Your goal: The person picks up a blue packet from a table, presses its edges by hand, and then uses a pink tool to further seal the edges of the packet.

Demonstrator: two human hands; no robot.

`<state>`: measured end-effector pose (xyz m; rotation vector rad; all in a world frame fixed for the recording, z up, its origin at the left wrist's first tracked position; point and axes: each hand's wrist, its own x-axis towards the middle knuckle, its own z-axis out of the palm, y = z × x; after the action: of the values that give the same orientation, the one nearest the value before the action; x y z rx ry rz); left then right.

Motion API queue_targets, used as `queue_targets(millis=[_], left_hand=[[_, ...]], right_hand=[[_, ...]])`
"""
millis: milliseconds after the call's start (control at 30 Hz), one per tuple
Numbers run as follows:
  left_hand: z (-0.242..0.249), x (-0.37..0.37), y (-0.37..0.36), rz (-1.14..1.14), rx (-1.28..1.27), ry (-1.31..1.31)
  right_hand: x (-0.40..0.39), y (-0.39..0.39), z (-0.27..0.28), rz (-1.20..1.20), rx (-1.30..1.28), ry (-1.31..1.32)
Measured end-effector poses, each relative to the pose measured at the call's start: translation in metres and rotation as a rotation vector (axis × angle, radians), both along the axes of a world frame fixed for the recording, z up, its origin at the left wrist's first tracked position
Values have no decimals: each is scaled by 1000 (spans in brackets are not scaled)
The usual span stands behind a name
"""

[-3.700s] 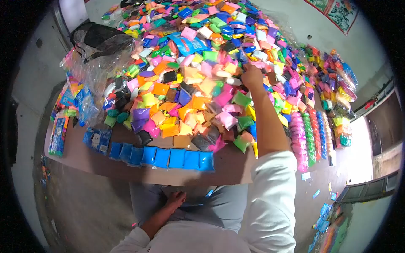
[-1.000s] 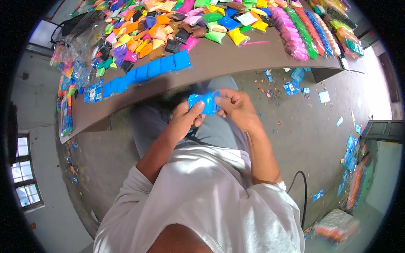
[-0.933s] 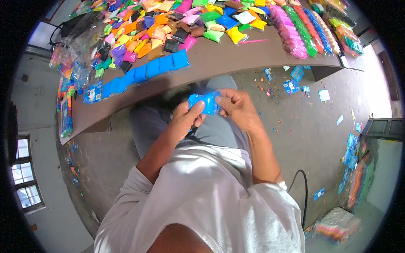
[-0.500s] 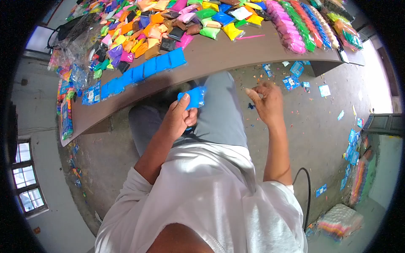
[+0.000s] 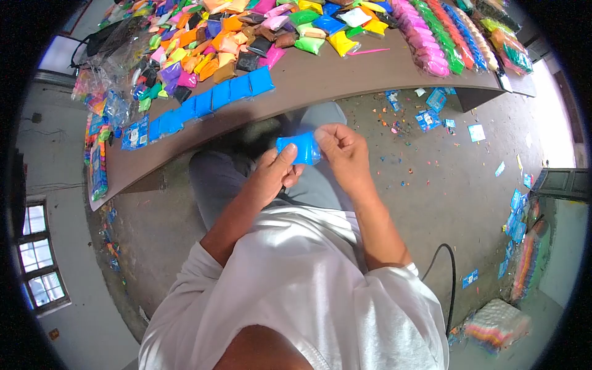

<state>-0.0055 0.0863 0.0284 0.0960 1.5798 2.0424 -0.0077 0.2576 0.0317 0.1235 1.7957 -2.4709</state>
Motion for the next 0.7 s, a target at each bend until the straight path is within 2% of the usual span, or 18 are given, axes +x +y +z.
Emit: queue_targets(millis=[67, 200, 267, 300, 367, 500, 567, 600, 667, 700], left_hand=[[0, 0, 3, -23, -71, 26], [6, -1, 10, -69, -144, 90], [11, 0, 14, -99, -177, 151], [13, 0, 15, -97, -176, 150], [16, 0, 17, -130, -201, 165], [10, 3, 9, -172, -238, 131], [7, 6, 3, -103, -211, 139], [5, 6, 0, -100, -212, 138], [2, 7, -2, -62, -153, 103], [2, 7, -2, -61, -151, 102]], right_hand=[[2, -1, -7, -136, 156, 129], [9, 0, -13, -250, 162, 186], [10, 0, -16, -292, -27, 118], [10, 0, -14, -290, -26, 117], [11, -1, -10, -280, -376, -99], [-3, 36, -15, -356, -437, -147], [-6, 79, -33, -425, -117, -109], [-7, 97, -49, -422, -117, -111], [-8, 121, -76, -643, 908, 107], [-7, 120, -72, -642, 909, 107]])
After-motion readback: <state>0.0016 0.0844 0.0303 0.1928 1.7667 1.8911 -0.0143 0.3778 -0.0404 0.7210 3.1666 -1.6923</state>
